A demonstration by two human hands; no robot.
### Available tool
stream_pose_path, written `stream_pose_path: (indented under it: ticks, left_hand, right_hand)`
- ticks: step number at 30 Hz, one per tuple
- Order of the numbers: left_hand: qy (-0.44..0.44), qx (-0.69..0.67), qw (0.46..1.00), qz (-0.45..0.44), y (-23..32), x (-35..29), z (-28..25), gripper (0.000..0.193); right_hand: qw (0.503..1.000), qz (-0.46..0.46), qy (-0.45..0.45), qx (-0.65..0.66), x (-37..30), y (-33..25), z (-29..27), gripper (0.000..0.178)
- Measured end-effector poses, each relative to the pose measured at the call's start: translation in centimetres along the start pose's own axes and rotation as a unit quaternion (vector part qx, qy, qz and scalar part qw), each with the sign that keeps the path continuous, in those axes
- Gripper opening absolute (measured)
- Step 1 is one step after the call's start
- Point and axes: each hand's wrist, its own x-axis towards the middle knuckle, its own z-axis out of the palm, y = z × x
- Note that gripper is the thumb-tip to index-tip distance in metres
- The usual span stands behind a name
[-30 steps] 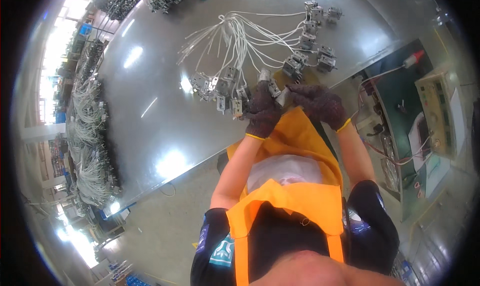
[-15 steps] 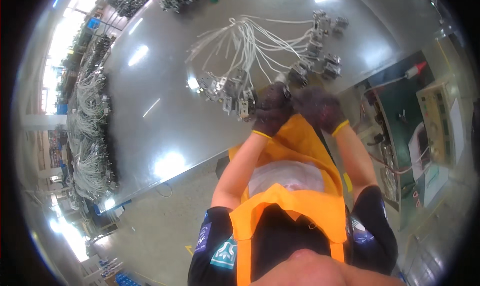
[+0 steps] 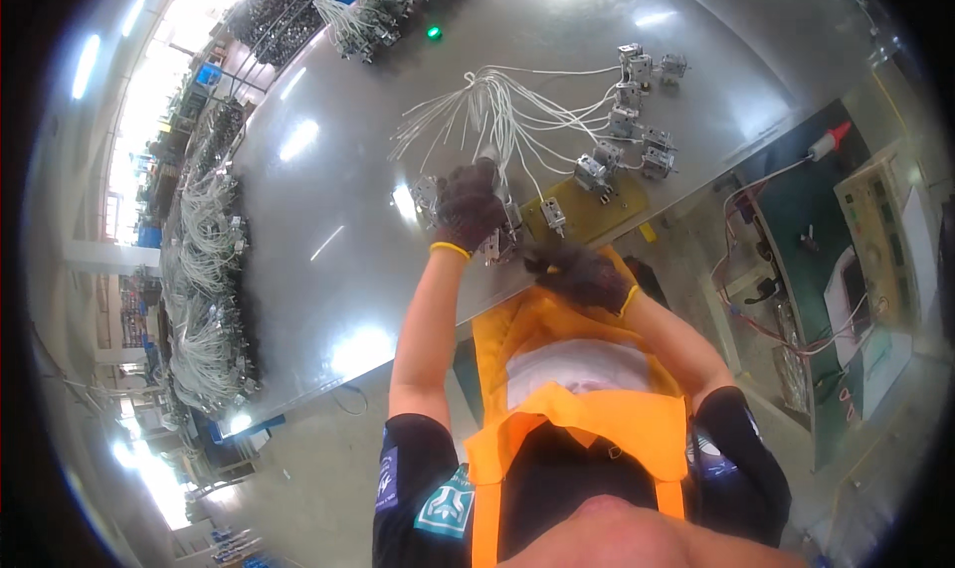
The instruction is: Manual assembly and wiring of electronic components at an industrial workstation.
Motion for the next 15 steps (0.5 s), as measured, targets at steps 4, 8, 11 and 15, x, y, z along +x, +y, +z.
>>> stream_pose_path:
  ticks: [4,8,11,15]
  left_hand:
    - [-0.114,-0.084,0.988,-0.057,-0.4,0.7,-0.6,0.043]
    - [0.003,-0.072,0.997,-0.022,6.1,0.3,5.0,0.042]
    - [0.084,-0.088,0.993,0.0,8.0,-1.1,8.3,0.048]
    - [0.074,-0.169,0.983,0.012,7.1,-2.4,4.9,0.056]
  right_hand:
    - [0.979,0.003,0.201,-0.013,0.3,-3.3,-3.6,0.038]
    - [0.977,0.059,0.2,0.048,1.1,-2.4,-2.1,0.034]
    - [0.962,-0.055,0.268,-0.003,2.3,0.6,-1.9,0.039]
    - [0.887,-0.2,0.375,-0.182,3.4,3.0,-5.0,0.037]
